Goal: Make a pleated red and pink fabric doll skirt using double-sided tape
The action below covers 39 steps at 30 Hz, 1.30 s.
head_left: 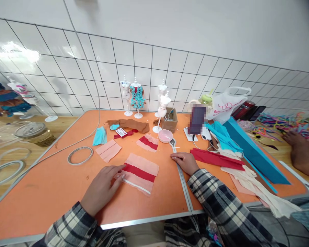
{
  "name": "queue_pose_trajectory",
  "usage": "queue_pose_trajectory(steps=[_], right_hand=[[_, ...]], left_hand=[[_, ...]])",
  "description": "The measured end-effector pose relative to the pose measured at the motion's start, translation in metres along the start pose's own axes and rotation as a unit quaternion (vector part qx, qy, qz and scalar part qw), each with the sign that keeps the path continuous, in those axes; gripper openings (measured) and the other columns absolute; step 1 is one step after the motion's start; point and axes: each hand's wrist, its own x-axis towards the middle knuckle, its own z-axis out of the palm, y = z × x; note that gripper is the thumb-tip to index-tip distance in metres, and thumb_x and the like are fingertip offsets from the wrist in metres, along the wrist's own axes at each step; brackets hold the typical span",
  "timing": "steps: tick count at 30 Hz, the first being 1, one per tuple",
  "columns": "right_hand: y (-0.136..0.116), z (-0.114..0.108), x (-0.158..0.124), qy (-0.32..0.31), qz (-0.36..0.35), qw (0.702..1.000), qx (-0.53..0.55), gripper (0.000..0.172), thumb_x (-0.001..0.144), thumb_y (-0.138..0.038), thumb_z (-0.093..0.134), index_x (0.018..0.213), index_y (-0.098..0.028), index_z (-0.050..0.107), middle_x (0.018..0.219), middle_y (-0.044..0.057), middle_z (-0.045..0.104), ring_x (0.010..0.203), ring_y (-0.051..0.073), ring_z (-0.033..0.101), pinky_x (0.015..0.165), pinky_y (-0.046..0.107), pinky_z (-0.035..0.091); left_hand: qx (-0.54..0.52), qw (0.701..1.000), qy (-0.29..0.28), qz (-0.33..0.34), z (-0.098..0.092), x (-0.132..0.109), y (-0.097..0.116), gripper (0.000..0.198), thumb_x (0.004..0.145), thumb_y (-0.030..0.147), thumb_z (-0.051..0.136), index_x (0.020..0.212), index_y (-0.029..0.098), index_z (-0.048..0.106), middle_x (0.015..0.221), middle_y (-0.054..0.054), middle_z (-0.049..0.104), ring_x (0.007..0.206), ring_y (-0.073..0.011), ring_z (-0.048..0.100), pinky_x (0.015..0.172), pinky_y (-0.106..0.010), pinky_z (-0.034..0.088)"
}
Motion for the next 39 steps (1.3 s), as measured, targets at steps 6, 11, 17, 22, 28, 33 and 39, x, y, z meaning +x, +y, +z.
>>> queue_pose_trajectory(steps=[6,11,17,22,28,33,39], right_hand=[[0.009,-0.003,0.013,0.039,0.09,0.986,0.135,0.039,0.087,-0.046,0.055,0.104,-0.016,0.071,0.092,0.01,0.076,0.083,0.021,0.072,0.077,0.037,0.059],[-0.005,-0.014,0.016,0.101,0.103,0.989,-0.044,0.035,0.082,-0.031,0.063,0.116,-0.022,0.062,0.08,0.001,0.072,0.071,0.017,0.067,0.063,0.029,0.049],[-0.018,-0.031,0.026,0.027,-0.002,0.915,-0.402,0.019,0.091,-0.023,0.053,0.096,-0.024,0.071,0.088,0.008,0.071,0.088,0.024,0.061,0.068,0.032,0.038],[-0.029,-0.017,0.021,-0.003,-0.111,0.896,-0.43,0.036,0.096,-0.022,0.048,0.128,-0.02,0.062,0.093,0.011,0.069,0.092,0.027,0.056,0.075,0.035,0.038],[-0.079,0.036,-0.024,-0.012,-0.305,0.883,-0.356,0.033,0.101,-0.021,0.039,0.123,-0.027,0.061,0.092,0.006,0.071,0.082,0.022,0.054,0.076,0.038,0.033],[-0.095,0.048,-0.042,0.053,-0.408,0.841,-0.351,0.026,0.099,-0.019,0.044,0.116,-0.03,0.06,0.098,0.001,0.072,0.075,0.017,0.053,0.074,0.037,0.029],[-0.099,0.049,-0.044,0.168,-0.512,0.778,-0.322,0.017,0.092,-0.016,0.057,0.107,-0.024,0.059,0.083,0.0,0.071,0.069,0.015,0.049,0.068,0.036,0.027]], left_hand=[[-0.025,1.0,-0.013,0.002,0.002,-0.002,0.004,0.042,0.093,0.05,0.046,0.12,0.024,0.066,0.106,-0.009,0.072,0.097,-0.0256,0.066,0.088,-0.039,0.053],[-0.03,0.999,-0.019,0.006,0.002,-0.002,0.006,0.041,0.094,0.05,0.046,0.118,0.023,0.067,0.103,-0.009,0.072,0.094,-0.0257,0.067,0.086,-0.039,0.054],[-0.039,0.999,-0.022,0.008,0.008,-0.003,0.0,0.038,0.094,0.049,0.047,0.116,0.025,0.068,0.105,-0.008,0.072,0.097,-0.0254,0.066,0.088,-0.039,0.053],[-0.129,0.992,0.007,-0.007,0.0,0.0,0.016,0.036,0.09,0.05,0.052,0.104,0.024,0.073,0.101,-0.008,0.073,0.094,-0.0253,0.065,0.086,-0.036,0.051],[-0.407,0.886,-0.196,-0.108,0.005,0.012,0.075,0.049,0.088,0.061,0.048,0.081,0.018,0.071,0.074,-0.006,0.07,0.065,-0.0171,0.059,0.054,-0.025,0.043],[-0.52,0.803,-0.236,-0.169,0.022,0.015,0.092,0.053,0.083,0.066,0.052,0.081,0.015,0.066,0.073,-0.005,0.066,0.062,-0.0152,0.057,0.049,-0.023,0.034],[-0.54,0.794,-0.213,-0.179,0.022,0.016,0.093,0.042,0.08,0.056,0.062,0.076,0.015,0.062,0.068,-0.001,0.062,0.064,-0.0132,0.055,0.06,-0.024,0.038]])
